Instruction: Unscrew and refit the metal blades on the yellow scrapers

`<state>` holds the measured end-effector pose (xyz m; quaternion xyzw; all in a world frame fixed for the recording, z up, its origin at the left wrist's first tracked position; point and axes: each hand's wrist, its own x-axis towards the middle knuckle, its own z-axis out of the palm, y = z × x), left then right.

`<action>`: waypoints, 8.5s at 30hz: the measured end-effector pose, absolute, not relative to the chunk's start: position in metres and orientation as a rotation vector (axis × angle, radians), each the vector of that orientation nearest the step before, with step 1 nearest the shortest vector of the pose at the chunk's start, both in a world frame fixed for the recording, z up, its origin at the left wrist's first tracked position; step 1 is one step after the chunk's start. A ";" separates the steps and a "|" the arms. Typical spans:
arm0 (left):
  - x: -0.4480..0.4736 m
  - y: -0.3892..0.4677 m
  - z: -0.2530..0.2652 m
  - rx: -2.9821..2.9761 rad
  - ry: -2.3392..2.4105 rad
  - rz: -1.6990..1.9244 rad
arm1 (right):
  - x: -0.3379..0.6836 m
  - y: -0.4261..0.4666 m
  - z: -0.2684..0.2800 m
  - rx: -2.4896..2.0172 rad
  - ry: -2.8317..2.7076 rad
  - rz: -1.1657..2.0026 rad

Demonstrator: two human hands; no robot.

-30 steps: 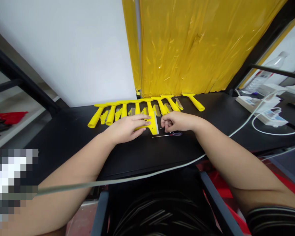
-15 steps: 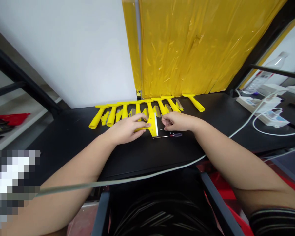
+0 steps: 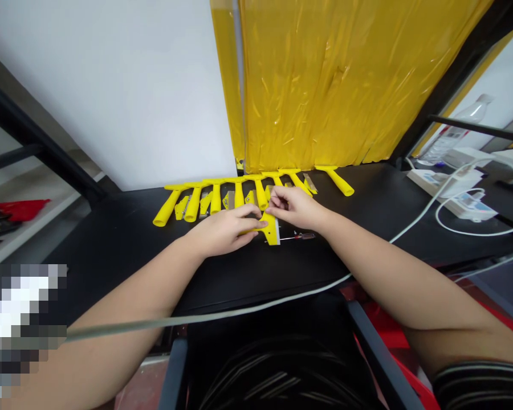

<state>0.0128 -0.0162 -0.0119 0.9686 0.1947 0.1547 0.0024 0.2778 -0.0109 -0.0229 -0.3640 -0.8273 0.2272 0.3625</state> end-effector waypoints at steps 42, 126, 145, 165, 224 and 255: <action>0.009 -0.015 -0.007 2.940 0.840 0.379 | 0.334 -0.008 -0.008 -1.589 -2.314 1.012; 0.023 -0.014 -0.002 1.240 0.709 0.888 | 0.279 -0.015 -0.018 -0.844 -1.820 0.858; 0.028 -0.021 -0.004 1.314 0.618 0.803 | 0.271 -0.011 -0.020 -0.851 -1.779 0.939; 0.026 -0.012 -0.003 1.201 0.946 0.899 | 0.315 -0.033 0.006 -1.270 -2.677 0.689; 0.026 -0.018 -0.009 1.468 0.838 0.964 | 0.290 -0.012 -0.021 -1.325 -1.887 0.733; 0.027 -0.014 -0.011 1.570 0.909 1.121 | 0.291 -0.007 -0.025 -1.296 -1.868 0.616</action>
